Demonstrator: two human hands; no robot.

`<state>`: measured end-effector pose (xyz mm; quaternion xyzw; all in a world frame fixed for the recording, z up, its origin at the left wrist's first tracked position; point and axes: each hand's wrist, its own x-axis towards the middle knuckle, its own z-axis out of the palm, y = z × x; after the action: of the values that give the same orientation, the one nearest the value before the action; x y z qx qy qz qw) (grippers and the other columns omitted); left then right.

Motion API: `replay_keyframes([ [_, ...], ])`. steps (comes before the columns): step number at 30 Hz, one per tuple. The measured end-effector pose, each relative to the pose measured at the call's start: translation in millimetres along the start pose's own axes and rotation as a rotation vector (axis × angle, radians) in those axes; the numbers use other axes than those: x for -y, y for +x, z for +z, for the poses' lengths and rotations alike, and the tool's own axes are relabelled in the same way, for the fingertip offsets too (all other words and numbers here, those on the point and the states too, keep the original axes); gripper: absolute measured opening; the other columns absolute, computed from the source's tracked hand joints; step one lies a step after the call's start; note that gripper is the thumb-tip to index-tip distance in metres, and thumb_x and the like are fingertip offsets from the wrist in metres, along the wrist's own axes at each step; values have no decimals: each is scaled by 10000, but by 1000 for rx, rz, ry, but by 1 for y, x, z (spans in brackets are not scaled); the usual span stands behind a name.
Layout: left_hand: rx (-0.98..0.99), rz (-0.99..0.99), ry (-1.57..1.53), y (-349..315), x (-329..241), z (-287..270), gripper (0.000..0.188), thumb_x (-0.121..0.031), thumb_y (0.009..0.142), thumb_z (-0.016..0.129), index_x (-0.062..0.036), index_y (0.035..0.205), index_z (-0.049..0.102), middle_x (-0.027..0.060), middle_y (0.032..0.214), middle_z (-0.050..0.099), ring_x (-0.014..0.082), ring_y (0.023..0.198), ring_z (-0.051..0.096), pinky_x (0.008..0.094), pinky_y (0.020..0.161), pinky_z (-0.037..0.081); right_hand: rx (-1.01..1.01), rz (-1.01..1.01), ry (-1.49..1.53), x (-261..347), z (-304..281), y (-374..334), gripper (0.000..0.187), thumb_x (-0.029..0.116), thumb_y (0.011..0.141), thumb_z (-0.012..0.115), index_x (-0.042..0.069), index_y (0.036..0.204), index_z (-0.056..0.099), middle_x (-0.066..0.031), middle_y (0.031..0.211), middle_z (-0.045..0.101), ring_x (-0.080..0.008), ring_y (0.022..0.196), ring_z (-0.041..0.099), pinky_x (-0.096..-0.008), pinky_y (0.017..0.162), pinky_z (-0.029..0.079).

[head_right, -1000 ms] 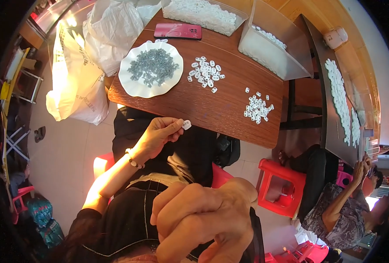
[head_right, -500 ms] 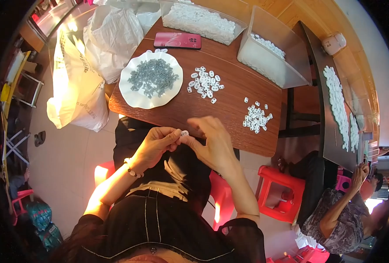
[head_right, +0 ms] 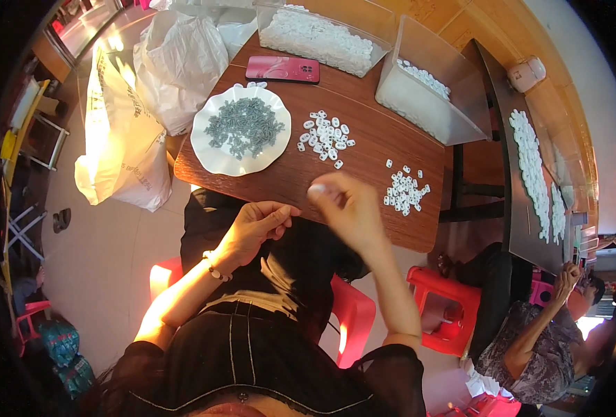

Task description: Manually assembling small plastic hardware components by inserting metal pins into them.

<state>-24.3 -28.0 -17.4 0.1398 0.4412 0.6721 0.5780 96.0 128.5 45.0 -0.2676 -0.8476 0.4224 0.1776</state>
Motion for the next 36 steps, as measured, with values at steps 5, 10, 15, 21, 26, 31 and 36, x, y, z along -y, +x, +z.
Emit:
replay_keyframes([
  [5, -39, -4, 42, -7, 4, -11, 220, -207, 935, 608, -4, 969, 688, -24, 749, 596, 30, 622, 492, 162, 577, 391, -384, -104, -154, -1, -89, 74, 221, 204, 832, 697, 5, 926, 682, 13, 739, 610, -65, 702, 523, -233, 668, 442],
  [10, -57, -17, 37, -6, 11, -18, 221, -204, 935, 607, 0, 965, 686, -26, 743, 589, 28, 618, 488, 160, 574, 386, -647, -119, -542, -51, -184, 154, 255, 238, 846, 665, 27, 988, 689, -117, 807, 681, -199, 710, 635, -294, 687, 482],
  [15, -81, -42, 40, -9, 14, -21, 212, -192, 934, 598, 2, 947, 685, -32, 732, 584, 21, 608, 483, 157, 573, 384, -684, -76, -775, -56, -171, 151, 237, 230, 859, 639, 39, 986, 696, -166, 839, 693, -298, 754, 674, -343, 680, 508],
  [21, -47, -71, 35, -9, 16, -24, 200, -163, 915, 572, 2, 921, 684, -39, 717, 579, 11, 603, 479, 155, 569, 378, -262, -97, -319, -58, -72, 84, 191, 210, 864, 637, 31, 905, 687, -139, 756, 676, -231, 669, 646, -333, 629, 488],
  [26, -59, -88, 35, -11, 16, -24, 197, -162, 913, 574, 1, 920, 684, -38, 709, 573, 12, 603, 476, 159, 569, 377, -142, -44, -438, -57, -15, 51, 197, 188, 788, 713, 60, 936, 692, -113, 826, 653, -293, 824, 598, -408, 728, 468],
  [31, -92, -78, 55, -13, 15, -22, 186, -135, 903, 559, 11, 896, 674, -24, 696, 560, 28, 582, 465, 161, 551, 374, -149, -62, -486, -52, 2, 53, 231, 191, 766, 734, 65, 955, 690, -101, 849, 631, -286, 869, 578, -396, 729, 465],
  [36, -95, -81, 56, -15, 15, -21, 186, -137, 907, 561, 10, 897, 674, -24, 697, 563, 26, 582, 465, 161, 552, 377, -118, -78, -526, -57, 6, 58, 262, 201, 763, 738, 61, 979, 688, -100, 862, 636, -285, 875, 580, -398, 744, 467],
])
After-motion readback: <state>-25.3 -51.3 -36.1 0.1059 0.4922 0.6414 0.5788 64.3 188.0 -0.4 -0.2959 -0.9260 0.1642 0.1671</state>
